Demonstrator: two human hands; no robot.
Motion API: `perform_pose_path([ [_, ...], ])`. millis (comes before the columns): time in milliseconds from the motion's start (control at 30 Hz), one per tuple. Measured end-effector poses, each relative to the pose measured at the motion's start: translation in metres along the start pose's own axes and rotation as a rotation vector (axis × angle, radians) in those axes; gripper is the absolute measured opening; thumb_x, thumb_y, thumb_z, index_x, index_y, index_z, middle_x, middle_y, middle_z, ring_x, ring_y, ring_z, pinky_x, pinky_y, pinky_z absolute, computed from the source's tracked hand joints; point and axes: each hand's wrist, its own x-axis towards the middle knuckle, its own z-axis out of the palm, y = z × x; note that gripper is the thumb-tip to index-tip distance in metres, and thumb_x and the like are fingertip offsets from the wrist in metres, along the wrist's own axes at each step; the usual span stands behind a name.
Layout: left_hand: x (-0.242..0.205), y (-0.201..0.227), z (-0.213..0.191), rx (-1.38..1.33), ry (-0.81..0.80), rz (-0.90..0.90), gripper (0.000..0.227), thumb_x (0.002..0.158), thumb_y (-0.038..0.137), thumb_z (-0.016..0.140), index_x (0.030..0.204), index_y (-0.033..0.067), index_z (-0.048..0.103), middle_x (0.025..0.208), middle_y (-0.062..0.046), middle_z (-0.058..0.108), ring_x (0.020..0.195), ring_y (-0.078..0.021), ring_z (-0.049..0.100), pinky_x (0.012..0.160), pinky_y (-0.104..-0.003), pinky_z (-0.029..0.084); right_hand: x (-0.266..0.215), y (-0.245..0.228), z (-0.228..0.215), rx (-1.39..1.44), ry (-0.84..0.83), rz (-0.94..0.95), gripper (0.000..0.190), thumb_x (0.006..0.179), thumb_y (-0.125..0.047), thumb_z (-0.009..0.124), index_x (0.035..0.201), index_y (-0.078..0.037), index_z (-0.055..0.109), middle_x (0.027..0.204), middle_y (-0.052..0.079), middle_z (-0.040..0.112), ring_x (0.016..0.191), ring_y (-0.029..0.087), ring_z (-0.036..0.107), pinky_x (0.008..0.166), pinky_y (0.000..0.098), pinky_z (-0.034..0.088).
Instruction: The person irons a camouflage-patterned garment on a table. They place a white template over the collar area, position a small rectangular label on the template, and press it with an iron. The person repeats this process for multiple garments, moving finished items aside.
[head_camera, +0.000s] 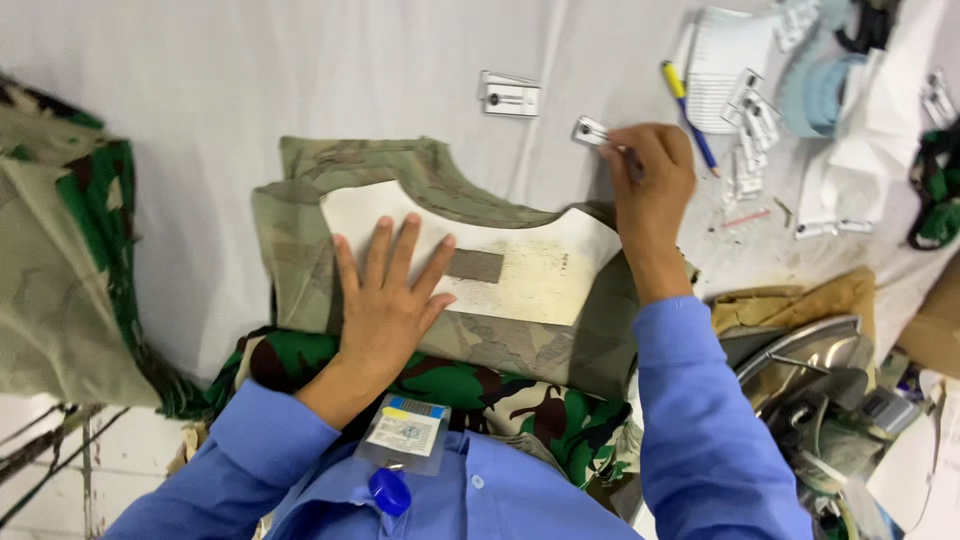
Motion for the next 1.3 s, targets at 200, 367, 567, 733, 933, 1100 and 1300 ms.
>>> perform_pose_path([
  [200, -0.002, -0.001, 0.003, 0.033, 0.008, 0.005, 0.062, 0.091, 0.046, 0.059, 0.147, 0.0229, 0.046, 0.146, -0.023, 0.046, 0.134, -0.0467, 0.040, 0.103, -0.078, 0.018, 0.007, -0.011, -0.007, 0.091, -0.068, 0.161, 0.003, 0.091, -0.012, 0.080, 0.092, -0.011, 0.077, 0.086, 0.005, 0.063, 0.078, 0.023, 0.065, 0.067, 0.0302, 0.057],
  [367, -0.001, -0.001, 0.002, 0.051, -0.009, 0.008, 0.063, 0.093, 0.045, 0.059, 0.149, 0.0217, 0.043, 0.147, -0.024, 0.043, 0.135, -0.0480, 0.038, 0.102, -0.078, 0.020, 0.009, -0.013, -0.013, 0.156, -0.119, 0.105, 0.005, 0.093, -0.008, 0.079, 0.098, -0.009, 0.077, 0.096, 0.011, 0.069, 0.089, 0.030, 0.069, 0.079, 0.0354, 0.055],
  [567, -0.003, -0.002, 0.005, 0.055, -0.008, 0.007, 0.065, 0.090, 0.045, 0.062, 0.148, 0.0225, 0.045, 0.147, -0.023, 0.043, 0.136, -0.0468, 0.038, 0.103, -0.078, 0.019, 0.010, -0.016, -0.012, 0.132, -0.092, 0.142, 0.005, 0.093, -0.001, 0.079, 0.095, -0.004, 0.076, 0.091, 0.012, 0.067, 0.076, 0.027, 0.068, 0.070, 0.0340, 0.058],
  [733, -0.004, -0.001, -0.001, 0.029, -0.027, 0.004, 0.061, 0.092, 0.042, 0.062, 0.146, 0.0192, 0.046, 0.146, -0.025, 0.044, 0.135, -0.0480, 0.037, 0.101, -0.079, 0.018, -0.017, -0.091, -0.036, 0.122, -0.105, 0.125, 0.007, 0.093, 0.003, 0.074, 0.097, -0.002, 0.072, 0.088, 0.016, 0.064, 0.080, 0.034, 0.066, 0.070, 0.0388, 0.055],
  [933, -0.005, -0.001, -0.001, 0.003, -0.029, 0.013, 0.066, 0.089, 0.041, 0.065, 0.147, 0.0179, 0.045, 0.147, -0.025, 0.043, 0.136, -0.0493, 0.036, 0.100, -0.080, 0.017, -0.092, -0.132, 0.002, 0.050, -0.204, -0.016, 0.019, 0.081, -0.011, 0.080, 0.098, -0.011, 0.071, 0.090, 0.005, 0.061, 0.081, 0.025, 0.061, 0.070, 0.0356, 0.052],
  [1100, -0.004, -0.003, -0.001, -0.014, -0.042, 0.021, 0.066, 0.090, 0.041, 0.063, 0.148, 0.0171, 0.044, 0.148, -0.026, 0.040, 0.137, -0.0489, 0.034, 0.101, -0.080, 0.015, -0.098, -0.126, -0.016, 0.040, -0.253, 0.006, 0.025, 0.088, -0.016, 0.075, 0.111, -0.013, 0.070, 0.098, 0.007, 0.059, 0.081, 0.024, 0.056, 0.069, 0.0351, 0.048],
  [1300, -0.006, -0.002, 0.001, 0.029, -0.045, 0.028, 0.071, 0.087, 0.039, 0.068, 0.148, 0.0116, 0.043, 0.152, -0.028, 0.034, 0.138, -0.0501, 0.032, 0.104, -0.075, 0.019, -0.114, -0.114, -0.015, -0.094, -0.312, -0.130, 0.035, 0.092, -0.016, 0.067, 0.127, -0.019, 0.067, 0.107, 0.009, 0.057, 0.095, 0.027, 0.057, 0.082, 0.0382, 0.048],
])
